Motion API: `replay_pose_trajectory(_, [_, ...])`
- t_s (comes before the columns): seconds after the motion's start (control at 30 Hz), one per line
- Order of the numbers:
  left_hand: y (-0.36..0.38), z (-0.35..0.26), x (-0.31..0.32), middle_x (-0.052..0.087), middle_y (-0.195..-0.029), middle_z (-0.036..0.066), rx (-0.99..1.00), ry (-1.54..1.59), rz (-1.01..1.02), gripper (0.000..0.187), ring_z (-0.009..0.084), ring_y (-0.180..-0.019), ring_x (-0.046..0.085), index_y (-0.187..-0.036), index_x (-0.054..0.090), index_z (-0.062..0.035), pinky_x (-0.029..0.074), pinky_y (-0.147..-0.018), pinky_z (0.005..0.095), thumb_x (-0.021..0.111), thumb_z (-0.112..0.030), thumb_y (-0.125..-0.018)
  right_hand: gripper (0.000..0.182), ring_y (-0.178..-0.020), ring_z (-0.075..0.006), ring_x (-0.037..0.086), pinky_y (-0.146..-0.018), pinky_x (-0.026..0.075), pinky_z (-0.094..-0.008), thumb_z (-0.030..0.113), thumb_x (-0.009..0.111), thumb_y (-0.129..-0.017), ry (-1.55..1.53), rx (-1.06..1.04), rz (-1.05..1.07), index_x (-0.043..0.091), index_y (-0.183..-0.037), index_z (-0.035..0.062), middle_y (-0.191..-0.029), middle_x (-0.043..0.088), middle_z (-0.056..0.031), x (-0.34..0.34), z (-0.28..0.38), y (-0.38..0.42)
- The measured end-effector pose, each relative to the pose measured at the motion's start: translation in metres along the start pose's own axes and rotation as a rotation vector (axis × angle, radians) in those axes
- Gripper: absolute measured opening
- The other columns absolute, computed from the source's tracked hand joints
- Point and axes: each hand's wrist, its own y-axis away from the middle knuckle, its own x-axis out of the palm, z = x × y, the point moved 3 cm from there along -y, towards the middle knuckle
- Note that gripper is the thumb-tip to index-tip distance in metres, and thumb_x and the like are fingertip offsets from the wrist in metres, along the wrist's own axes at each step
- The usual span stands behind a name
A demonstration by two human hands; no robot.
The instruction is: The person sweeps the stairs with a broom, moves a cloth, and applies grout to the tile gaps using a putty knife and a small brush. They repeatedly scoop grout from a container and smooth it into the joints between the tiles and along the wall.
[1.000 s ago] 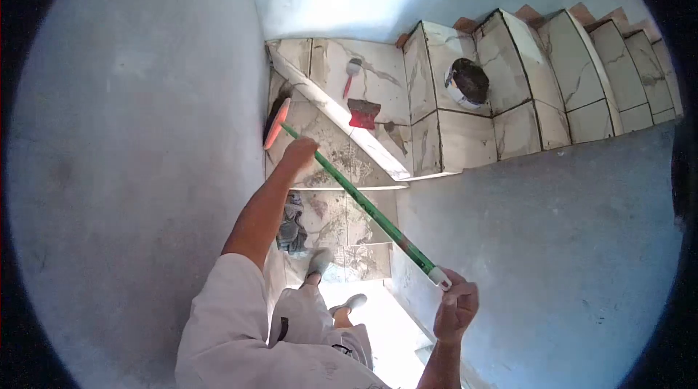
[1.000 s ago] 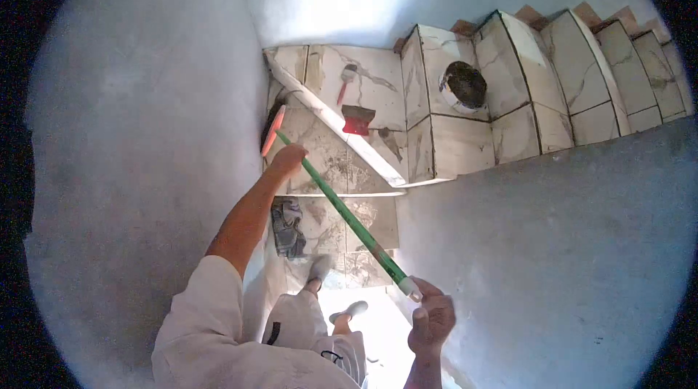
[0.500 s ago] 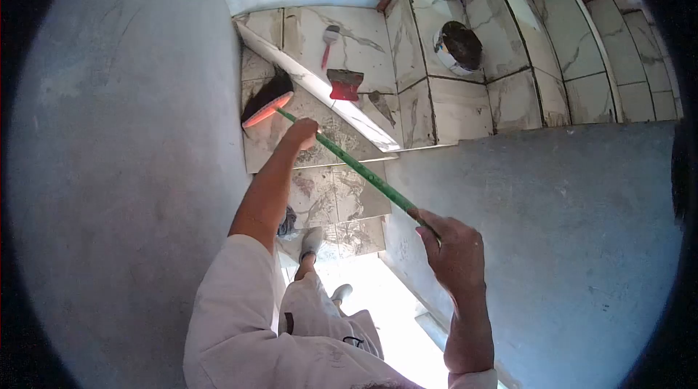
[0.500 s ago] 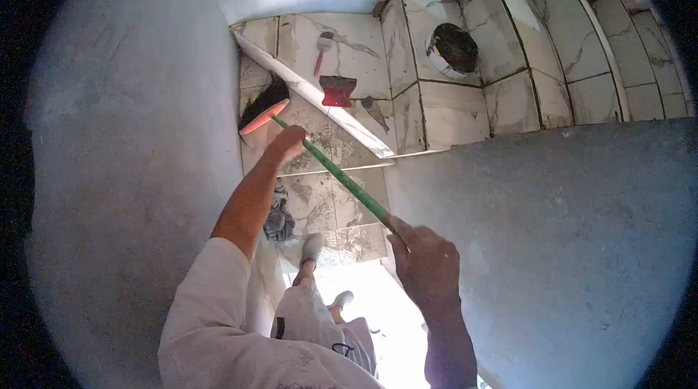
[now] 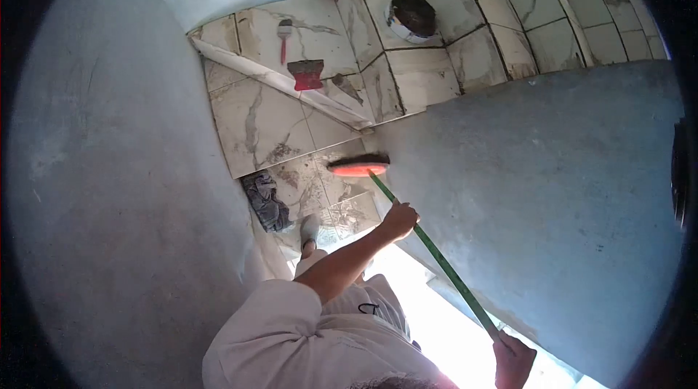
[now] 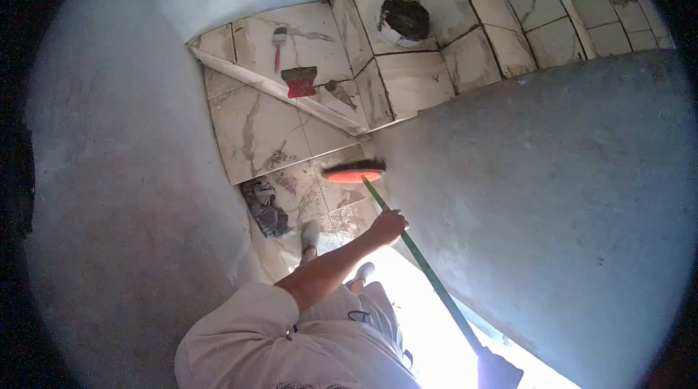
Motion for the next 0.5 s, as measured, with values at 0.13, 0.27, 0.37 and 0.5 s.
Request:
replay_pose_trajectory(0.13, [0.040, 0.033, -0.077, 0.061, -0.086, 0.012, -0.182, 0.174, -0.526, 0.010, 0.0295, -0.092, 0.057, -0.080, 0.062, -0.0083, 0.040, -0.086, 0.0463, 0.053, -0.013, -0.079, 0.024, -0.061, -0.0153, 0.058, -0.059, 0.045, -0.0262, 0.005, 0.066, -0.068, -0.275, 0.178, 0.096, 0.068, -0.091, 0.0002, -0.069, 0.064, -0.0109, 0.005, -0.042, 0.002])
replay_pose_trajectory(0.27, [0.097, 0.118, -0.167, 0.055, -0.099, 0.019, -0.462, -0.221, -0.621, 0.015, 0.0338, -0.095, 0.052, -0.092, 0.061, -0.0036, 0.041, -0.080, 0.0435, 0.057, -0.013, -0.081, 0.025, -0.062, -0.0159, 0.057, -0.060, 0.044, -0.0284, 0.007, 0.066, -0.072, -0.431, -0.137, 0.221, 0.069, -0.097, 0.0049, -0.070, 0.063, -0.0111, 0.076, 0.000, -0.037])
replay_pose_trajectory(0.37, [0.130, 0.193, -0.201, 0.054, -0.095, 0.018, -0.501, -0.636, -0.866, 0.028, 0.0331, -0.092, 0.052, -0.110, 0.055, -0.0029, 0.043, -0.081, 0.0416, 0.055, -0.013, -0.084, 0.032, -0.061, -0.0252, 0.057, -0.059, 0.044, -0.0335, 0.011, 0.063, -0.080, -0.288, -0.509, 0.306, 0.064, -0.111, 0.0148, -0.069, 0.058, -0.0171, 0.134, 0.074, -0.064])
replay_pose_trajectory(0.5, [0.114, 0.298, -0.131, 0.054, -0.089, 0.013, -0.600, 1.293, -0.991, 0.030, 0.0249, -0.080, 0.056, -0.111, 0.050, -0.0009, 0.048, -0.072, 0.0392, 0.054, -0.015, -0.085, 0.019, -0.072, -0.0331, 0.060, -0.066, 0.048, -0.0415, 0.020, 0.057, -0.085, -0.441, -0.501, 0.306, 0.064, -0.094, 0.0053, -0.074, 0.061, -0.0165, 0.179, 0.101, -0.068])
